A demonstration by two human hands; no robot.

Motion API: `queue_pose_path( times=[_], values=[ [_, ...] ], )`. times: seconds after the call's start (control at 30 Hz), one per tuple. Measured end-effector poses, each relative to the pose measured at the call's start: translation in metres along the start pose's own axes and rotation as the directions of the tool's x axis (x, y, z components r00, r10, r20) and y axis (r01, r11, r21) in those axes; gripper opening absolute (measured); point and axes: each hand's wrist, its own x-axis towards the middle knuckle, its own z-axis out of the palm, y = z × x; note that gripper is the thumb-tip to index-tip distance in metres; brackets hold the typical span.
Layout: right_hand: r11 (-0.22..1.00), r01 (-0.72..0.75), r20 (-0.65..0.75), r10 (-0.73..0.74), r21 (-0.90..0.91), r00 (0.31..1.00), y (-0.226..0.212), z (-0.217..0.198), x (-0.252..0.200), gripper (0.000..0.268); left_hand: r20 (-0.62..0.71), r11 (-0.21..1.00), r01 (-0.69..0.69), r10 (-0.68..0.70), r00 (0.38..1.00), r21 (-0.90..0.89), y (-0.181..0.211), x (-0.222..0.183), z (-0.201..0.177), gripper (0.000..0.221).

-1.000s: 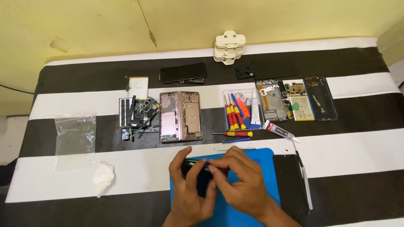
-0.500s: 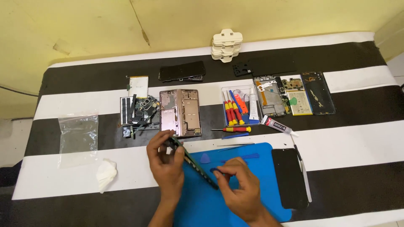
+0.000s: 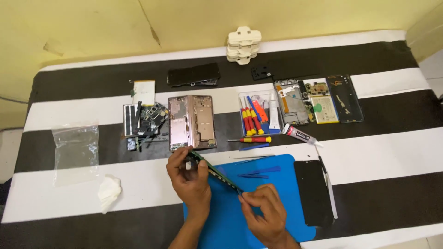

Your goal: A person uses a plastic prying tool to carefully remove the back cover of a smartphone on a repair workbench.

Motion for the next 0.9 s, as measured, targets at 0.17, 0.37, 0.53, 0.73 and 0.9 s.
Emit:
queue_pose_path(
  times=[0.17, 0.37, 0.53, 0.73, 0.9],
  values=[
    [0.995, 0.091, 0.051, -0.088, -0.052, 0.995, 0.013, 0.004, -0.019, 0.016, -0.015, 0.999, 0.037, -0.037, 0.999, 0.001, 0.001, -0.002, -0.002, 0.037],
    [0.972, 0.166, 0.091, -0.153, -0.166, 0.984, 0.016, 0.004, -0.023, 0.02, 0.012, 0.999, 0.01, -0.011, 1.0, 0.047, 0.008, -0.004, -0.001, 0.036],
    [0.94, 0.23, 0.104, -0.21, -0.254, 0.972, 0.01, 0.008, -0.022, 0.016, 0.018, 0.999, 0.005, -0.006, 1.0, 0.041, 0.007, -0.008, -0.004, 0.038],
    [0.963, 0.178, 0.115, -0.158, -0.201, 0.981, -0.005, 0.0, -0.002, 0.015, 0.025, 0.999, -0.018, 0.017, 1.0, 0.044, 0.012, -0.007, -0.004, 0.037],
    [0.974, 0.143, 0.172, -0.112, -0.176, 0.979, -0.004, -0.007, -0.003, 0.01, 0.019, 0.999, 0.003, -0.003, 1.0, 0.04, 0.011, -0.008, -0.003, 0.038]
  ],
)
